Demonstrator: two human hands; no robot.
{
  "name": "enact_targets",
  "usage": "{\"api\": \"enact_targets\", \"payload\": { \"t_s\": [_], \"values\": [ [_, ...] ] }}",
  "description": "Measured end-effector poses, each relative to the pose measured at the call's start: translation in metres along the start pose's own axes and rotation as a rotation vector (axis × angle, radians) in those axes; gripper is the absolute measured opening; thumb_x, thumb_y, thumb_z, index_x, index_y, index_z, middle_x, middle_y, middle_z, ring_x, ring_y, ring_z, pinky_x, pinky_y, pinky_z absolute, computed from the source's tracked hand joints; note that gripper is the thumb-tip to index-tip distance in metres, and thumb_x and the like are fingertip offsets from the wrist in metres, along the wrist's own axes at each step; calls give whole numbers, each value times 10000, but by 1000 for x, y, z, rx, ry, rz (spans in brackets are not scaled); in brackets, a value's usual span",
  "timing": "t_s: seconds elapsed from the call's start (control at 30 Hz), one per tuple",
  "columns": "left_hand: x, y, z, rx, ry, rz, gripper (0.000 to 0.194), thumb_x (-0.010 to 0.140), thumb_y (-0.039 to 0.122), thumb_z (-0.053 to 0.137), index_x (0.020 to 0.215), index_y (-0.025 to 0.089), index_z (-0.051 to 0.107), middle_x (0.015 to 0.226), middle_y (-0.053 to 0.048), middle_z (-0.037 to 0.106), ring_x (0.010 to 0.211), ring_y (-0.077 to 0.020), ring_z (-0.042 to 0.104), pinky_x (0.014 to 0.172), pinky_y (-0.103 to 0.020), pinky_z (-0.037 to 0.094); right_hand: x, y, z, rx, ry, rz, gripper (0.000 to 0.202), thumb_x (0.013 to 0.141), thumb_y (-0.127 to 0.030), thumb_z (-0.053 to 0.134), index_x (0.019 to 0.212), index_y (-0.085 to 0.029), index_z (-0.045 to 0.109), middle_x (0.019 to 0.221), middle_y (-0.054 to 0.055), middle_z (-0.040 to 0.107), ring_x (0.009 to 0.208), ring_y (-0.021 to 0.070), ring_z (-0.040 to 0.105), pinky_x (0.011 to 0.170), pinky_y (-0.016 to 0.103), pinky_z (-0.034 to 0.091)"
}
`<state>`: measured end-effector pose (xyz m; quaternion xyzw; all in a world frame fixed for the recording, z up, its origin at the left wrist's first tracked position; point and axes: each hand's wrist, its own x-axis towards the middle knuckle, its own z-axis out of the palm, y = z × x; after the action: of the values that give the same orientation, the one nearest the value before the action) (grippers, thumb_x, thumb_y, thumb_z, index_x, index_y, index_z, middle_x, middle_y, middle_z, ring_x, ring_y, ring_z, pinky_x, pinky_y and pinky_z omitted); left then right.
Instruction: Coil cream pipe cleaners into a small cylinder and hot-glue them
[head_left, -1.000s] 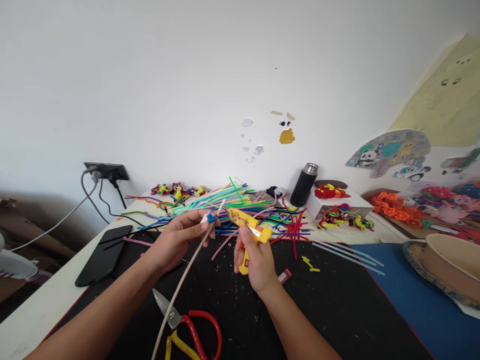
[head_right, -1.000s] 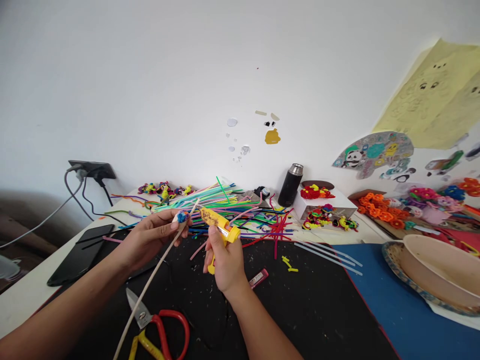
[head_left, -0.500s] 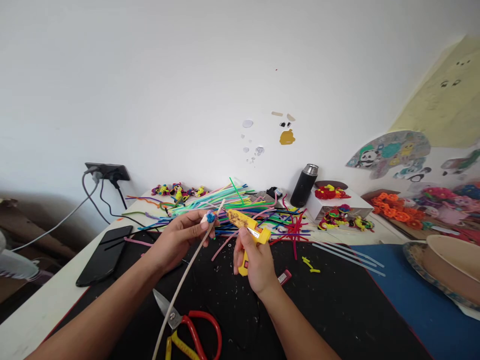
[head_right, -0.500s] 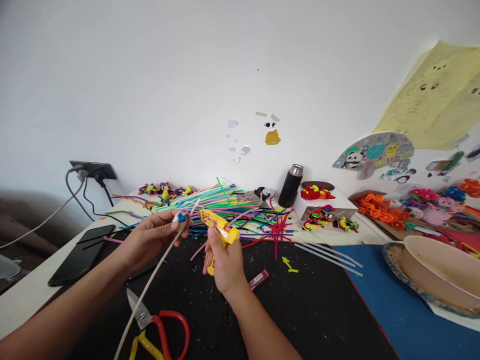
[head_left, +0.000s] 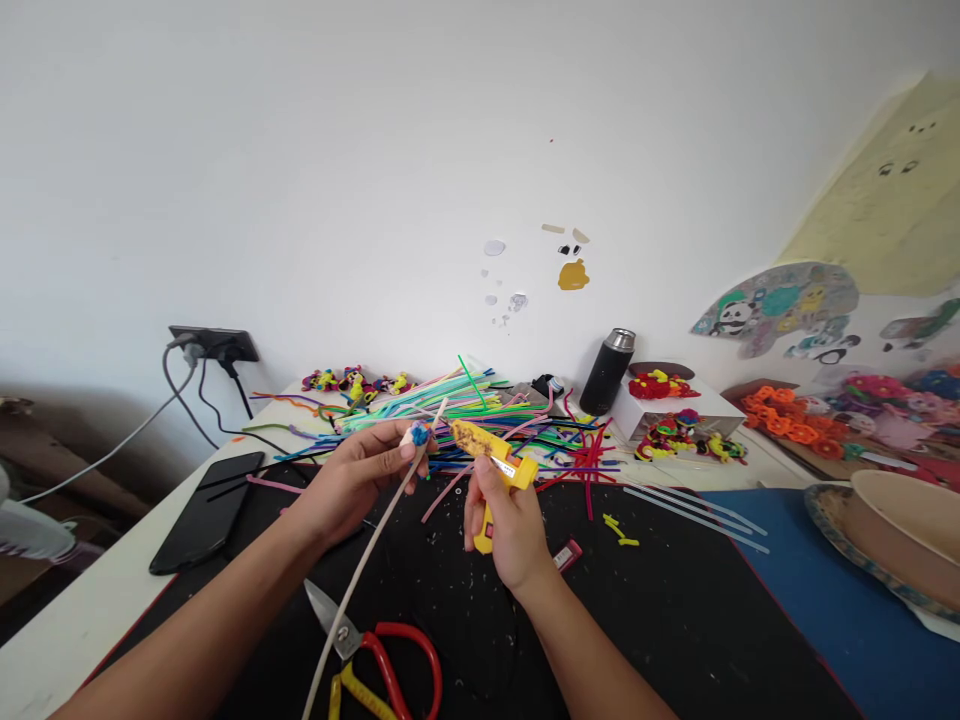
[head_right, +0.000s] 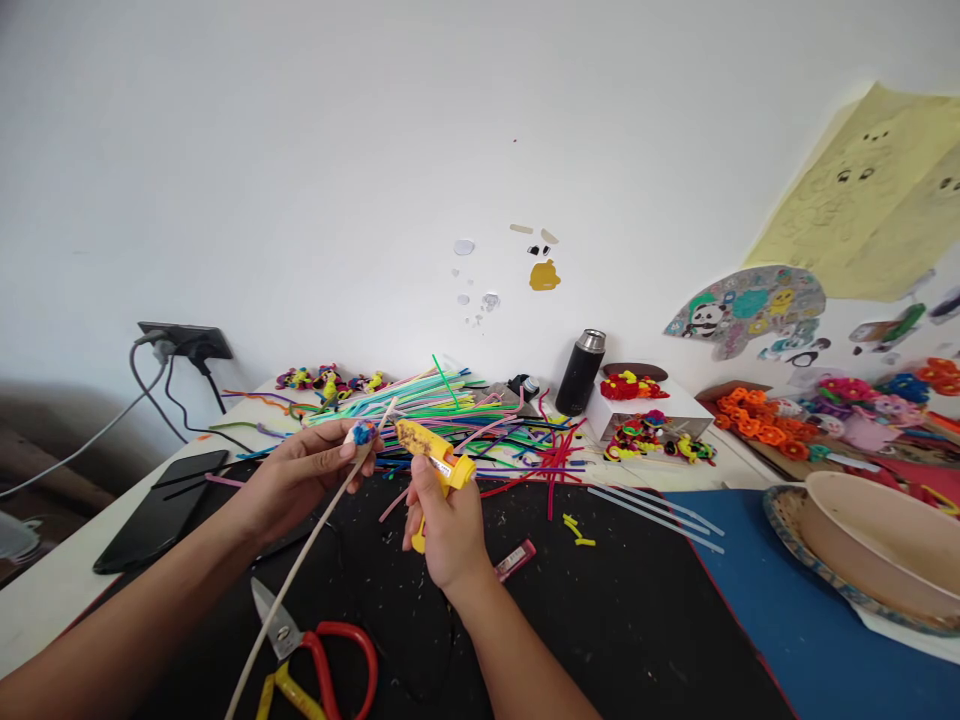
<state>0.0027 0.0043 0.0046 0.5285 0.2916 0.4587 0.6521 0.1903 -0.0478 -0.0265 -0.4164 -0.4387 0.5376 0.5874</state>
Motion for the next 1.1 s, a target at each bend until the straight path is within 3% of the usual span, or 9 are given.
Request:
{"api": "enact_targets", "payload": {
  "t_s": [0.27,0.67,1.1],
  "values": [
    [0,0,0,-4,3,-5,291,774,388,897,917,156,797,787,-73,699,708,-169,606,571,-226,513,1,4,0,-26,-19,6,709,794,-876,624,579,-209,517,366,-37,462,314,103,491,353,199,328],
    [0,1,2,-7,12,0,280,783,382,893,900,149,792,773,-68,698,681,-159,601,562,-222,504,0,5,2,0,2,37,734,710,-922,653,617,-201,547,356,-48,472,294,95,474,344,186,320],
    [-1,6,4,-44,14,4,266,770,355,902,860,130,793,745,-74,703,658,-155,606,553,-217,502,4,16,-1,-69,-28,33,655,830,-850,608,709,-207,593,375,-63,462,304,108,460,353,214,306]
  ]
}}
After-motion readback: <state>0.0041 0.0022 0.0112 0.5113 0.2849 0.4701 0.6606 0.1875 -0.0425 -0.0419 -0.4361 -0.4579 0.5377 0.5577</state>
